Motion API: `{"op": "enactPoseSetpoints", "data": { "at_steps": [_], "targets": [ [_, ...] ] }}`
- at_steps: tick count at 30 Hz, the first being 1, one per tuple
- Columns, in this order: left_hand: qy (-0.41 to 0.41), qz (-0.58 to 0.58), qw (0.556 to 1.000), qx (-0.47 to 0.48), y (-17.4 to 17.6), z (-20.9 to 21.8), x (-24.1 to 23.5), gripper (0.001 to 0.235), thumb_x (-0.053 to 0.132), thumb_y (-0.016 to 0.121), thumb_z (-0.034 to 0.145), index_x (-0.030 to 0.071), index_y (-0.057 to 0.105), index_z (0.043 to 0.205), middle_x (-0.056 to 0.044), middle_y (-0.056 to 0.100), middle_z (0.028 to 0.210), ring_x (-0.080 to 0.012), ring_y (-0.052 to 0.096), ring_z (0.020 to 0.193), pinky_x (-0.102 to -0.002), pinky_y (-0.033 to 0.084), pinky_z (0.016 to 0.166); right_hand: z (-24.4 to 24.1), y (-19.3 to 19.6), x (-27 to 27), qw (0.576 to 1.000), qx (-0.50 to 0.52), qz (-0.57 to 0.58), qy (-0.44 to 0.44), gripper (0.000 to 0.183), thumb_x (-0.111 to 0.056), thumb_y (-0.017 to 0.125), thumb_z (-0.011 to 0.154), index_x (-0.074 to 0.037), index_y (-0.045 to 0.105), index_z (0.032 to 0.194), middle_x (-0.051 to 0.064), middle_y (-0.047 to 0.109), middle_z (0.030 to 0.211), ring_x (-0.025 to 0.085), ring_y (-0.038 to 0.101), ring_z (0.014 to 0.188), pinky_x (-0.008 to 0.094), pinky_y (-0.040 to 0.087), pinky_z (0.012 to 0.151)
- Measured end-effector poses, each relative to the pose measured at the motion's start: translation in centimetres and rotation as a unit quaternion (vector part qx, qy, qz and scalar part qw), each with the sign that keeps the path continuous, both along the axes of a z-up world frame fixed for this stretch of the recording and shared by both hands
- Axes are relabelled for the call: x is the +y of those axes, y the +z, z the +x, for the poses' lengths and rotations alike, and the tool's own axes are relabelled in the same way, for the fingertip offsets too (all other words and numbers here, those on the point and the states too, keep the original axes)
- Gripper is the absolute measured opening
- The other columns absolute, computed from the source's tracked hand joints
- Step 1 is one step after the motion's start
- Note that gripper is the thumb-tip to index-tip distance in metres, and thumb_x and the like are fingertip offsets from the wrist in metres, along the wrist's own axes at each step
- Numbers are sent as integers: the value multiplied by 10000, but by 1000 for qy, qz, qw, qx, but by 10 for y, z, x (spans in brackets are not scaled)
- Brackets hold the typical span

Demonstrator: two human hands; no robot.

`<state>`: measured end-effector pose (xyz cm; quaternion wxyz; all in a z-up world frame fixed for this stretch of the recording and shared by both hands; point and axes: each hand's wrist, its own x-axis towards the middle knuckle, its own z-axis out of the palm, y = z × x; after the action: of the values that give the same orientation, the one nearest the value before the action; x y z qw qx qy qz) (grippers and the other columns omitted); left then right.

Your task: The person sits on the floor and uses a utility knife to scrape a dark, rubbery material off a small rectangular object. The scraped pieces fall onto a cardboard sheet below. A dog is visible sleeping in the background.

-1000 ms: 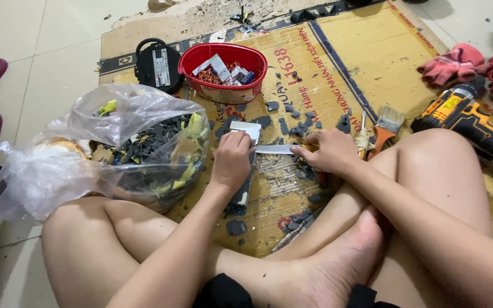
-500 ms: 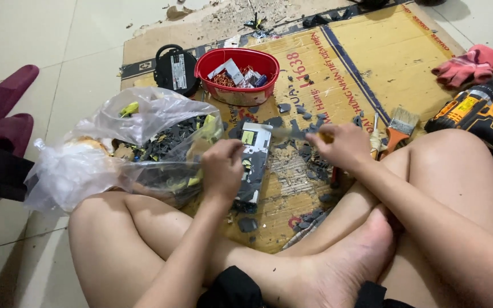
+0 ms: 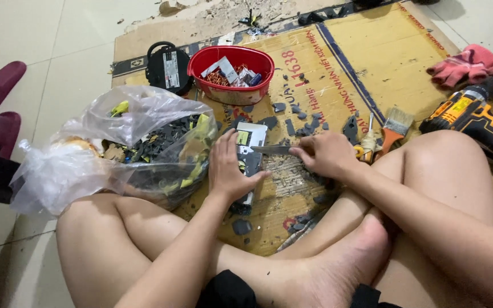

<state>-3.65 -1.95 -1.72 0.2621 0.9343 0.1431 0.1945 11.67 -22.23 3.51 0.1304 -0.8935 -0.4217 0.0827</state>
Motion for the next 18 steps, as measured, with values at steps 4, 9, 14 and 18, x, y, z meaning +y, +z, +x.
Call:
{"op": "enactPoseSetpoints", "data": {
  "at_steps": [4, 9, 14, 18],
  "targets": [
    [27, 23, 999, -13, -14, 2, 1, 1128, 569, 908, 542, 18, 452, 1414, -163, 448, 1470, -338, 430, 1382, -466, 310, 1181, 11, -22, 2, 999, -23, -7, -31, 378, -521, 550, 942, -218, 769, 886, 90, 719, 700, 363, 729, 813, 490, 580, 765],
    [56, 3, 997, -48, -34, 5, 9, 1058, 516, 911, 485, 49, 492, 1337, -135, 487, 1422, -314, 487, 1336, -446, 335, 1173, 5, -20, 2, 999, -30, -3, -30, 400, -519, 563, 939, -178, 734, 816, 130, 690, 666, 389, 718, 808, 505, 574, 768],
    [64, -6, 998, -29, -30, 5, 7, 989, 459, 885, 496, 61, 499, 1314, -120, 479, 1427, -299, 476, 1349, -450, 332, 1173, 13, -38, 4, 997, -52, -5, -58, 386, -557, 549, 933, -228, 729, 840, 115, 680, 664, 379, 724, 802, 493, 575, 756],
    [75, -8, 997, -23, -32, 7, 6, 967, 441, 858, 472, 79, 505, 1296, -103, 480, 1421, -289, 483, 1343, -449, 339, 1163, 9, -37, 0, 997, -56, -20, -57, 380, -584, 550, 893, -259, 746, 873, 142, 704, 713, 402, 720, 846, 515, 576, 792]
  ]
}}
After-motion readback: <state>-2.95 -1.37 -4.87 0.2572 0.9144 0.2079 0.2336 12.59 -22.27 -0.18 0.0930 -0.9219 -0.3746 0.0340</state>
